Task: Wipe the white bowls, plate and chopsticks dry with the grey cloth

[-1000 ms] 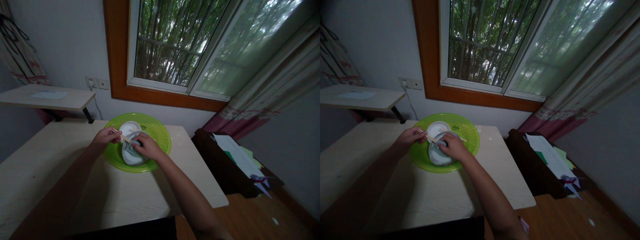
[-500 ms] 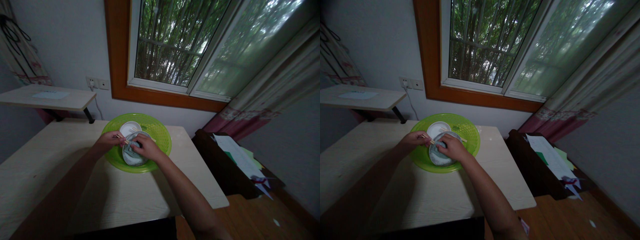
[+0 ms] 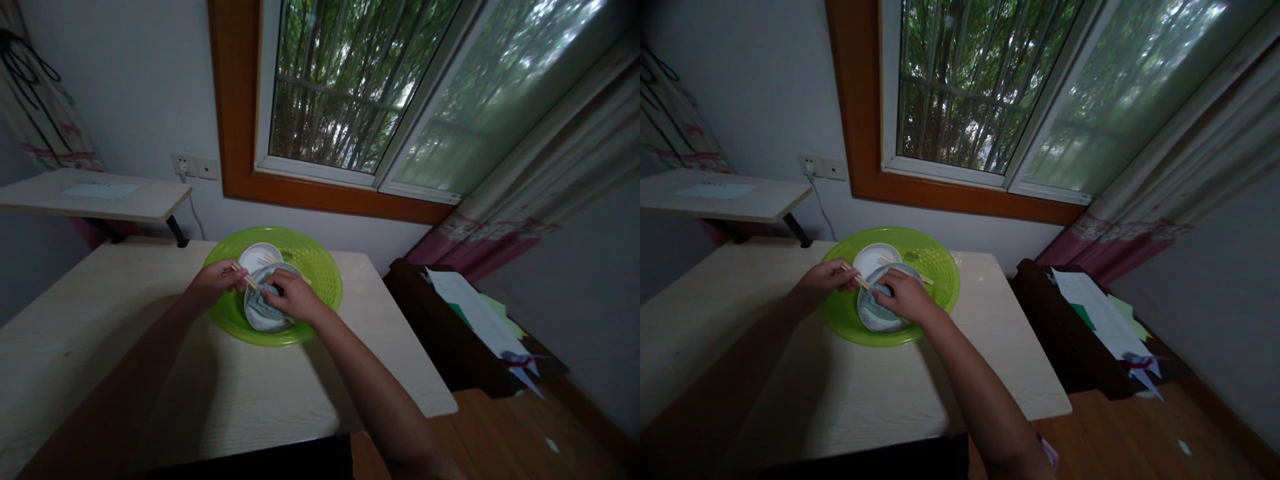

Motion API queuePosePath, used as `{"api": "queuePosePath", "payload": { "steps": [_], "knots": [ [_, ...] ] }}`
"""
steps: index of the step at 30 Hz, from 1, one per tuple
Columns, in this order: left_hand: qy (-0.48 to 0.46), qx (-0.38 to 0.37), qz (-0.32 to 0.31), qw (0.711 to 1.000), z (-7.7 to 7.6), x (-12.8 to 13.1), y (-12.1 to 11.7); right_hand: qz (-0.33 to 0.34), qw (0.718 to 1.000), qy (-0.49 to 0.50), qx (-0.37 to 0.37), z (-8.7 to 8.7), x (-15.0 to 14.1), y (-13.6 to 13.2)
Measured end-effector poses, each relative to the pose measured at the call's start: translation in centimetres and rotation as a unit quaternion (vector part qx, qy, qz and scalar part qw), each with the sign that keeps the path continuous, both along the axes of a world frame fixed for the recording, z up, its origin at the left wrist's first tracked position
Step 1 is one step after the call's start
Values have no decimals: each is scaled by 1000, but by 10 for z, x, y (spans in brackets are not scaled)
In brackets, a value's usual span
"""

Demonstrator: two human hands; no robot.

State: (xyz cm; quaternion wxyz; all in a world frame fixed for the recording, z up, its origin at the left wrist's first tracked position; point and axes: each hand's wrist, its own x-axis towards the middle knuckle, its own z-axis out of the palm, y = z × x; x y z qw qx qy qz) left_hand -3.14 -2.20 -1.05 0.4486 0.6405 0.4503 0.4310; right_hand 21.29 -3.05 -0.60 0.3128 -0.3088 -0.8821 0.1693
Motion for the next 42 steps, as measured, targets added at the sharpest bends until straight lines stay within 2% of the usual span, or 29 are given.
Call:
{"api": "queuePosePath", "payload": {
  "steps": [3,7,9,14,18,21,28,33,36,42],
  "knots": [
    [60,2,-46,997,-3,1,-2,4,1000,-1,-2,-1,-1,0],
    [64,4,-51,997,-3,1,-4,1,1000,-10,-9,-1,-1,-1],
    [38,8,-26,999,-2,-1,-4,0,1000,-12,-8,-1,-2,-1],
    [-104,9,111,988,2,-1,-3,-2,1000,-17,-19,-4,-2,1],
    [-137,7,147,980,5,2,-5,0,999,-25,-29,-6,-1,1],
    [-98,19,134,986,6,3,-5,4,999,-30,-30,-6,-1,1],
    [25,-3,4,1000,-1,-2,-2,2,999,-21,-38,-6,-1,0],
    [62,-7,-54,997,-9,-3,1,10,999,-13,-44,-3,-2,-2],
    [57,-4,-43,997,-9,-4,1,12,999,-14,-51,0,-3,-3],
    [-35,-15,54,998,-3,-7,-1,4,998,-18,-53,-1,-5,-2]
  ]
}}
